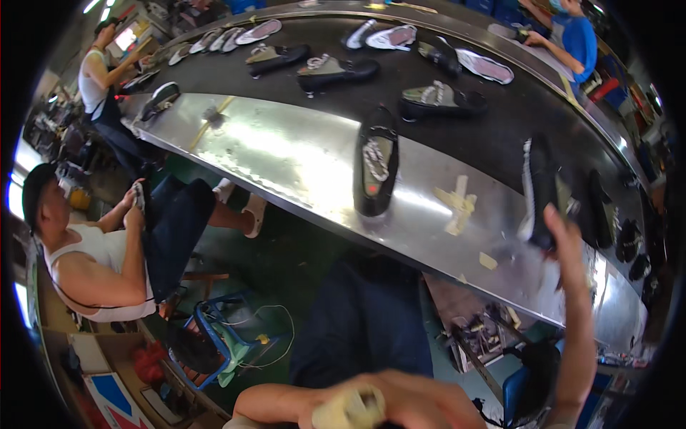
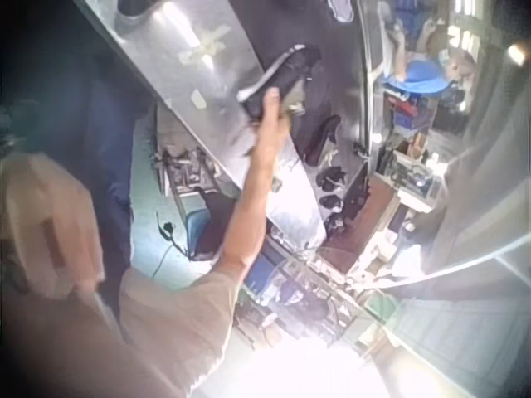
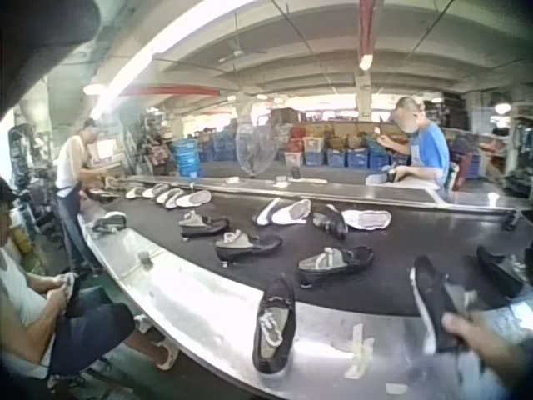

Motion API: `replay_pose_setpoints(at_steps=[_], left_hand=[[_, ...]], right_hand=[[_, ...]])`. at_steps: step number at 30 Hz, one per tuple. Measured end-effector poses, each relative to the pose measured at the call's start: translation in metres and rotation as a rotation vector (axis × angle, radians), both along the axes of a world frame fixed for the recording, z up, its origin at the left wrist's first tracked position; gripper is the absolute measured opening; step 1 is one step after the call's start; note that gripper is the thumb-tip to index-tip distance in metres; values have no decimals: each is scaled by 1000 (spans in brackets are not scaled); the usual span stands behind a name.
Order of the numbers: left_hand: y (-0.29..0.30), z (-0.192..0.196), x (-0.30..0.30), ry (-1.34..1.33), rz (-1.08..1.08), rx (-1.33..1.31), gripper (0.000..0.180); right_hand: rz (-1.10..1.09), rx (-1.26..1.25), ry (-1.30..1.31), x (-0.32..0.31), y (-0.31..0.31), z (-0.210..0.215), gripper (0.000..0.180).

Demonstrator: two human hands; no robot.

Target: The person processes shoes along an assembly line by taking shoes from a conveyor belt, pulling and shaping the material around the shoe lasts with pliers, and placing the shoes back onto the conveyor belt.

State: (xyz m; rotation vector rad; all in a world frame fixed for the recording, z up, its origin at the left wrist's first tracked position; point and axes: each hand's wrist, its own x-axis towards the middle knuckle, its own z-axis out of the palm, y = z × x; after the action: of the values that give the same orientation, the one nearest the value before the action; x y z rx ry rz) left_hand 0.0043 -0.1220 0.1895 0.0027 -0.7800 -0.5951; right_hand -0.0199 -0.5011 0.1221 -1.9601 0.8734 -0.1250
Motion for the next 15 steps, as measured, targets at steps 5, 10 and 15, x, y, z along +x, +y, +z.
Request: replay_pose_setpoints(at_steps=[5, 10, 15], left_hand=[[0, -15, 39, -128, 31, -95, 65], [11, -63, 121, -602, 1445, 1436, 90], [-22, -123, 160, -638, 1269, 1765, 104]], right_hand=[[-181, -641, 142, 49, -151, -25, 74], [-131, -1074, 12, 28, -152, -80, 61], [132, -380, -354, 17, 44, -5, 29]])
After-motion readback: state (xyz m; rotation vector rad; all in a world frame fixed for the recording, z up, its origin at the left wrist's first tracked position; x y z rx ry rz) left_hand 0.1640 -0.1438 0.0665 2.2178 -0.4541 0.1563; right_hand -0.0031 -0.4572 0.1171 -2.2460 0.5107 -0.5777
